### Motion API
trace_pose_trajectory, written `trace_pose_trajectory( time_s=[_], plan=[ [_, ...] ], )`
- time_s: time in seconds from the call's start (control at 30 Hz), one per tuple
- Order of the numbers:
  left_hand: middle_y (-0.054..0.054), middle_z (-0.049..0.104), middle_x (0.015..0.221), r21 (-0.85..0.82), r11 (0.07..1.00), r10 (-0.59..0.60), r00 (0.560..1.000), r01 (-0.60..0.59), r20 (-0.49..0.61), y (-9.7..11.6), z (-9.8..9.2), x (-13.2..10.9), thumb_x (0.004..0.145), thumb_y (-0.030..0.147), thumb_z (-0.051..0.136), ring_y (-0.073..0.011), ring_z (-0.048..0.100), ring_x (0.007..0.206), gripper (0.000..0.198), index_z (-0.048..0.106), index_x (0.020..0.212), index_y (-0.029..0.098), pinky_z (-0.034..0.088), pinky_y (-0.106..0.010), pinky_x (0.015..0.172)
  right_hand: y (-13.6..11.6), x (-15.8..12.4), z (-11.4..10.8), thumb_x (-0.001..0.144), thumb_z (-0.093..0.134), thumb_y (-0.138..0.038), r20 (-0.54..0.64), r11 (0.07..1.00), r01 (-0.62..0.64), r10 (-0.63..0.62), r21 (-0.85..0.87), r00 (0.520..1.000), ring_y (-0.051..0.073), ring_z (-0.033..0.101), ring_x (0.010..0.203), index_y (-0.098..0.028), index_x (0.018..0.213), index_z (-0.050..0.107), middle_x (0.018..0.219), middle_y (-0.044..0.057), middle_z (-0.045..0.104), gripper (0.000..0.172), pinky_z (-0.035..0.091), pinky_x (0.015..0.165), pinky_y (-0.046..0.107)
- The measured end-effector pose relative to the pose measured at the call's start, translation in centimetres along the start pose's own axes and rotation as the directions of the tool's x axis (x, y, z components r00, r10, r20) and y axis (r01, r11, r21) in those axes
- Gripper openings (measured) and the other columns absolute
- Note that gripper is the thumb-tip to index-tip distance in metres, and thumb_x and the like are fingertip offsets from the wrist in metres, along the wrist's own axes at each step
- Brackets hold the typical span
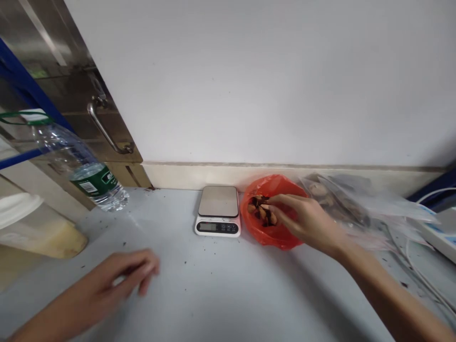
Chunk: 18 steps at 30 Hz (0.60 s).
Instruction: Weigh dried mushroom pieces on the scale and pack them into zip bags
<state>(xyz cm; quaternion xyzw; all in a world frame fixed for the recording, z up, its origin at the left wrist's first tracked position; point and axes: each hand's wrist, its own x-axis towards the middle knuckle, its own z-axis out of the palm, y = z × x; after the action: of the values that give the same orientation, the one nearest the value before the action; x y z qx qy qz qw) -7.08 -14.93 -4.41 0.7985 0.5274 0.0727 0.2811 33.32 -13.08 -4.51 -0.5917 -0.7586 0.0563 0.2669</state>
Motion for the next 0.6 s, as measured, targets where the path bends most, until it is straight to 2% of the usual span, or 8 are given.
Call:
trace_pose_trajectory(
  time_s=[0.03,0.13,0.23,0.3,0.4,0.47,0.53,0.6],
  plan=[
    [0.003,0.067,0.076,-0.012,0.999,0.032,0.995,-0.031,0.097,1.4,-0.7,1.8,0.104,0.053,0.035,-0.0157,0.058,0.074,0.048,0.063,0.078,0.023,0.045,-0.025,0.073,-0.4,1.0,-0.3,0.096,0.051,-0.025,0.076,0.997,-0.068,0.071,-0.049,0.995,0.023,0.072,0.07,-0.024,0.087,0.073,0.084,0.006,0.08,0.024,0.052,0.061,0.033],
    [-0.001,0.072,0.092,-0.003,0.987,0.156,0.974,-0.158,0.165,6.7,-1.6,6.9,0.101,0.045,0.044,-0.0188,0.063,0.084,0.032,0.067,0.095,0.024,0.044,-0.027,0.074,-1.4,3.8,-1.2,0.092,0.054,-0.021,0.241,0.964,-0.215,0.248,-0.153,0.938,0.022,0.068,0.065,-0.024,0.075,0.07,0.074,0.004,0.077,0.023,0.046,0.057,0.031],
    [-0.003,0.07,0.089,0.052,0.954,0.277,0.933,-0.296,0.228,11.3,-1.1,10.7,0.102,0.036,0.044,-0.0187,0.061,0.077,0.028,0.066,0.093,0.023,0.041,-0.028,0.067,-1.8,5.2,-2.2,0.092,0.055,-0.022,0.387,0.959,-0.249,0.281,-0.131,0.878,0.021,0.069,0.068,-0.024,0.07,0.07,0.073,0.003,0.077,0.027,0.047,0.059,0.029],
    [-0.002,0.068,0.084,0.088,0.922,0.35,0.909,-0.377,0.225,13.4,-0.5,12.7,0.101,0.031,0.046,-0.0167,0.058,0.071,0.025,0.063,0.086,0.022,0.038,-0.029,0.062,-1.7,5.4,-3.0,0.092,0.055,-0.026,0.395,0.962,-0.252,0.272,-0.103,0.878,0.021,0.069,0.068,-0.025,0.074,0.074,0.076,0.002,0.078,0.026,0.047,0.059,0.03],
    [-0.001,0.067,0.087,0.1,0.906,0.389,0.902,-0.412,0.189,15.6,0.5,15.0,0.1,0.024,0.048,-0.0136,0.055,0.066,0.023,0.064,0.085,0.021,0.037,-0.028,0.06,-1.0,5.1,-4.1,0.088,0.054,-0.026,0.29,0.96,-0.263,0.281,-0.1,0.915,0.019,0.065,0.063,-0.025,0.073,0.075,0.073,0.001,0.077,0.025,0.044,0.055,0.029],
    [0.0,0.064,0.082,0.135,0.923,0.328,0.921,-0.359,0.211,16.4,1.0,16.2,0.099,0.021,0.048,-0.0119,0.05,0.059,0.023,0.063,0.081,0.021,0.034,-0.028,0.054,-0.5,4.9,-4.3,0.084,0.054,-0.021,0.278,0.951,-0.273,0.304,-0.146,0.911,0.018,0.062,0.059,-0.024,0.066,0.071,0.067,0.0,0.073,0.025,0.042,0.054,0.029],
    [0.0,0.061,0.077,0.208,0.931,0.25,0.939,-0.3,0.236,16.8,1.4,17.1,0.097,0.019,0.05,-0.0119,0.047,0.055,0.021,0.063,0.081,0.021,0.032,-0.028,0.051,-0.2,4.8,-3.9,0.084,0.056,-0.018,0.323,0.925,-0.31,0.369,-0.221,0.872,0.017,0.062,0.06,-0.023,0.063,0.069,0.064,0.001,0.072,0.025,0.042,0.056,0.029],
    [0.0,0.059,0.075,0.272,0.922,0.208,0.946,-0.274,0.25,16.7,1.7,17.6,0.095,0.019,0.053,-0.0127,0.047,0.055,0.017,0.063,0.082,0.021,0.031,-0.028,0.05,0.0,4.8,-2.9,0.086,0.059,-0.018,0.39,0.892,-0.369,0.448,-0.263,0.804,0.018,0.066,0.065,-0.023,0.067,0.071,0.069,0.002,0.074,0.023,0.045,0.059,0.028]
  ],
)
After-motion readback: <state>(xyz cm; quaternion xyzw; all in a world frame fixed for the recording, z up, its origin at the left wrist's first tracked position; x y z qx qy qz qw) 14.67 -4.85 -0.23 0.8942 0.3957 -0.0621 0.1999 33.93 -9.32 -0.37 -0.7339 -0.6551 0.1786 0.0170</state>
